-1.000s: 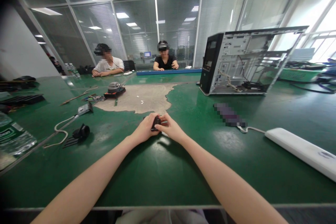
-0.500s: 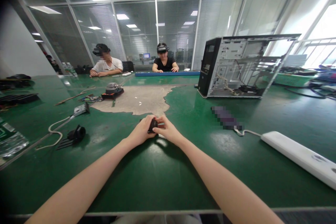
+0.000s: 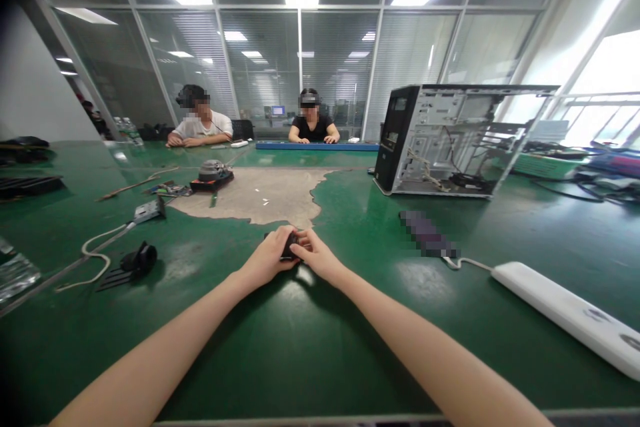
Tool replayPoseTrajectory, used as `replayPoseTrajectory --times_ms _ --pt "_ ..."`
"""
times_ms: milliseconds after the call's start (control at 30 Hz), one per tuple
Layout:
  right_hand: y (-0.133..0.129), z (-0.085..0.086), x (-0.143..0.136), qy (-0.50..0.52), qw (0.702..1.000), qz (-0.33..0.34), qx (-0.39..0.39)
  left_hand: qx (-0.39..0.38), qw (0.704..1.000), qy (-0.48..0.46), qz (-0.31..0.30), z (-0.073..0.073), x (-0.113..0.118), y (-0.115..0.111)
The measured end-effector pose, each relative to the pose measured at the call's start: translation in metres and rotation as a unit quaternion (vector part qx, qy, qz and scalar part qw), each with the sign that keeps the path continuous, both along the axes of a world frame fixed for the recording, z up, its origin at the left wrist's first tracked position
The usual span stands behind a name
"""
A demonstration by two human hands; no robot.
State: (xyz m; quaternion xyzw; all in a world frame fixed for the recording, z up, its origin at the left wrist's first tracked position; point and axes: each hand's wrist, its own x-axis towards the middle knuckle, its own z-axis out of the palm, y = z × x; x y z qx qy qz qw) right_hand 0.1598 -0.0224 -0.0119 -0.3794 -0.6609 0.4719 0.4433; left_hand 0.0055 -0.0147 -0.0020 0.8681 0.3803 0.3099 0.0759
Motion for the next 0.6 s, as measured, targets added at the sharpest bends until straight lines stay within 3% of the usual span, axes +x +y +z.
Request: replayPoseTrajectory --times_ms 133,500,600 --pt "-0.0048 -0.0006 -0.0003 -0.001 1.000 0.017 0.023 -0.010 1.000 0.007 0.012 0.0002 -0.0032 -0.0024" --pt "-0.0003 0.0017 -0.0018 -0.015 0.999 -0.040 0.005 0.004 1.000 -0.002 -0.006 -0.0017 -0.0041 0.0007" --pt "-0.0034 0.0049 -0.0008 -0.020 0.999 -0.028 0.012 0.009 1.000 0.002 -0.006 -0.0024 -0.0046 0.0020"
